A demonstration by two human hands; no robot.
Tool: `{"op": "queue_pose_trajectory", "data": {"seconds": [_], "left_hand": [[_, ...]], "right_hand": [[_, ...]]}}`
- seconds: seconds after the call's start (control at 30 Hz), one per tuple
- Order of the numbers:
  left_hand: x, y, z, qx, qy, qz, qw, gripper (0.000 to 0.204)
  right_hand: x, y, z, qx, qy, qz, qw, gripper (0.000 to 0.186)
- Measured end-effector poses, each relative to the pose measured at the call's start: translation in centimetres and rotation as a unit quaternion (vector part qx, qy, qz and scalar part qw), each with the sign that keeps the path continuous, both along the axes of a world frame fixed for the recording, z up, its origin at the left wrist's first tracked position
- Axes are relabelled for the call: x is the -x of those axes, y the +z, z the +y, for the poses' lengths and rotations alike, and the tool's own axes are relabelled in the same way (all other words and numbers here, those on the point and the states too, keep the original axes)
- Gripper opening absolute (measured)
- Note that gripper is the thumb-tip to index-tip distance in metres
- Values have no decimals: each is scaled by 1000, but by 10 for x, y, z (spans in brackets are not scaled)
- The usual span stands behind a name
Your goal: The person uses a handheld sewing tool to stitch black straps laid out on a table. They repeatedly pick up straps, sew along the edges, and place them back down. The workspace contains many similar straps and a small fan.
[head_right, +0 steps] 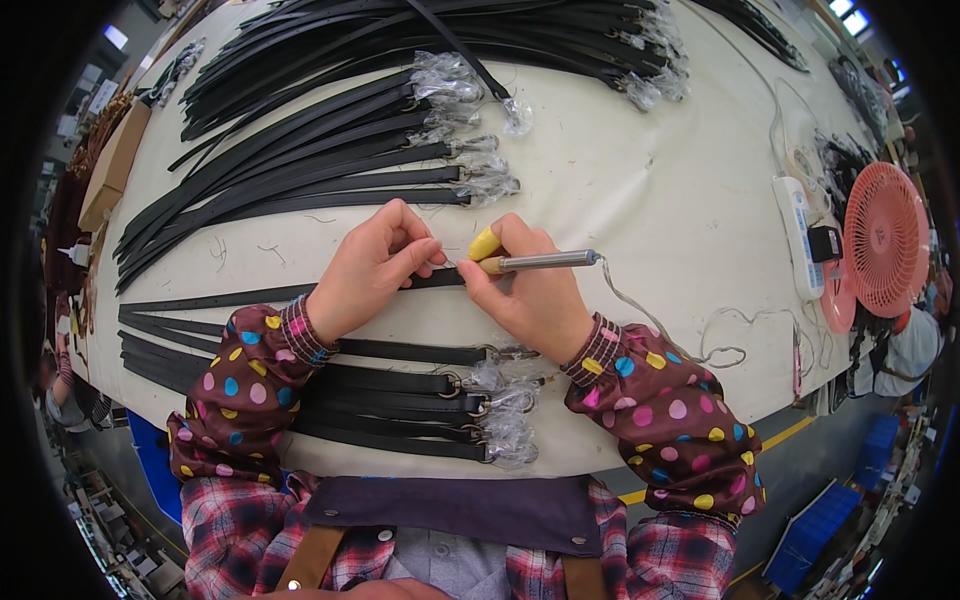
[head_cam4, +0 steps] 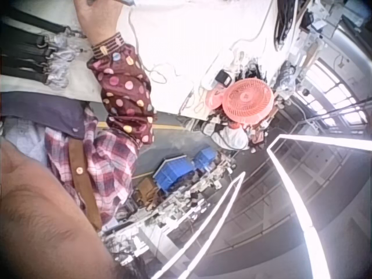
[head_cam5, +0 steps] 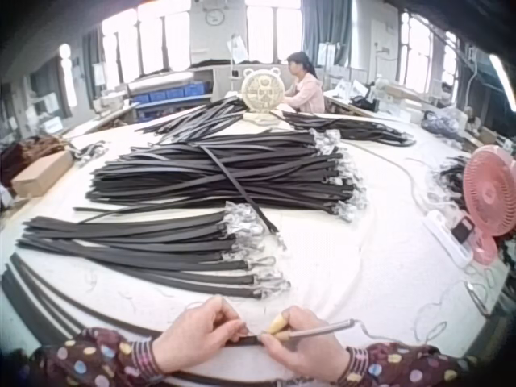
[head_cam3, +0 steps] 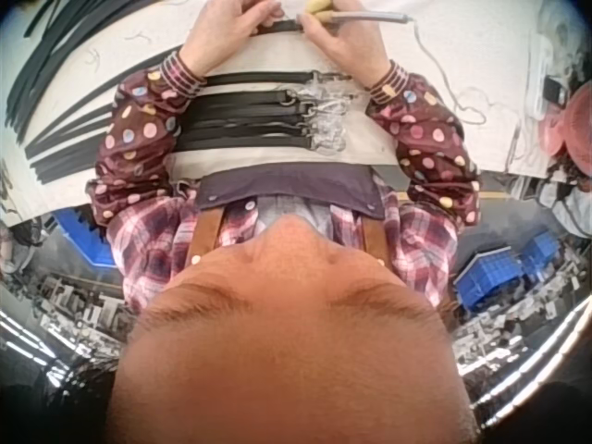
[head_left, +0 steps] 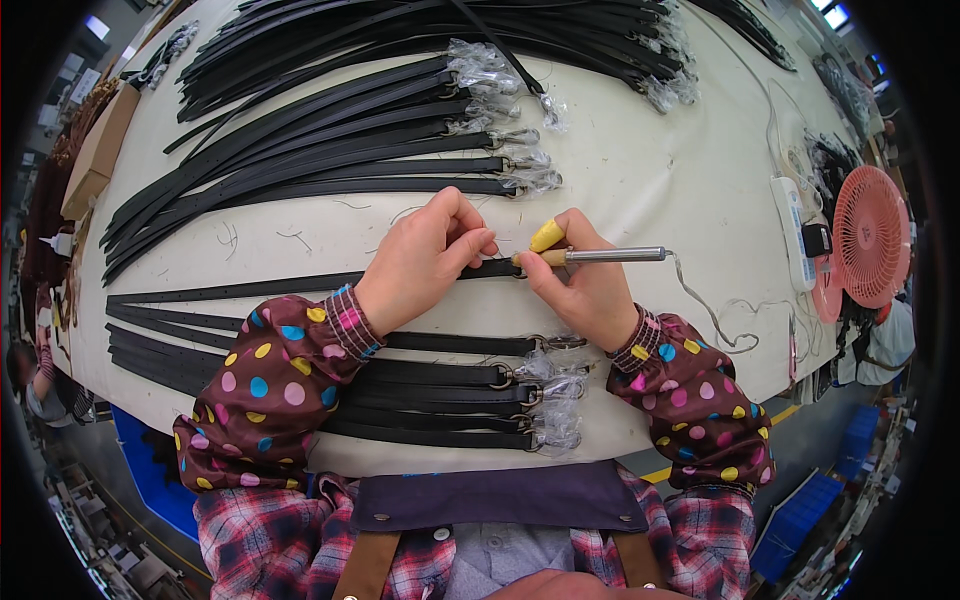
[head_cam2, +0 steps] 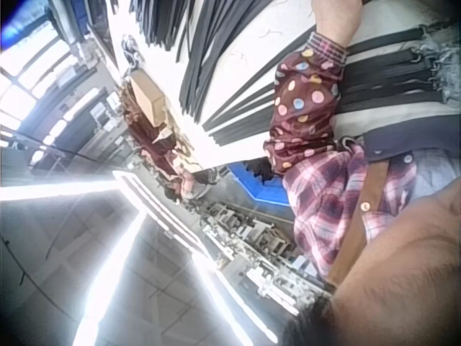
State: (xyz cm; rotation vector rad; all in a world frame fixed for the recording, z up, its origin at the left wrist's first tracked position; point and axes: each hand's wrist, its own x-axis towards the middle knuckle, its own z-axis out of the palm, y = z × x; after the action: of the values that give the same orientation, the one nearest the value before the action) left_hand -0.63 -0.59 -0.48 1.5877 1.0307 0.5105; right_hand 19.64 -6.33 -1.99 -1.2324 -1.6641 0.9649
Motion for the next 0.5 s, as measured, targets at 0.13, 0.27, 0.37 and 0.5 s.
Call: {"op": "queue_pose_trajectory", "data": {"seconds": [0.13,0.27,0.37,0.5], "left_hand": [[0,-1,0,2,4,-2,1000,13],[-1,-1,-1,-19,17,-10,1000,14],[-1,-1,-1,-17,17,-11,1000,14],[-1,0,-1,-16,12,-7,1000,14]], "right_hand": [[0,0,0,-1,-3,-2,1000,21],[2,4,-1,12,-4,-5,1000,21],[2,4,0,20,-4,2,1000,21],[2,5,0,9,-8,-3,1000,21]]}}
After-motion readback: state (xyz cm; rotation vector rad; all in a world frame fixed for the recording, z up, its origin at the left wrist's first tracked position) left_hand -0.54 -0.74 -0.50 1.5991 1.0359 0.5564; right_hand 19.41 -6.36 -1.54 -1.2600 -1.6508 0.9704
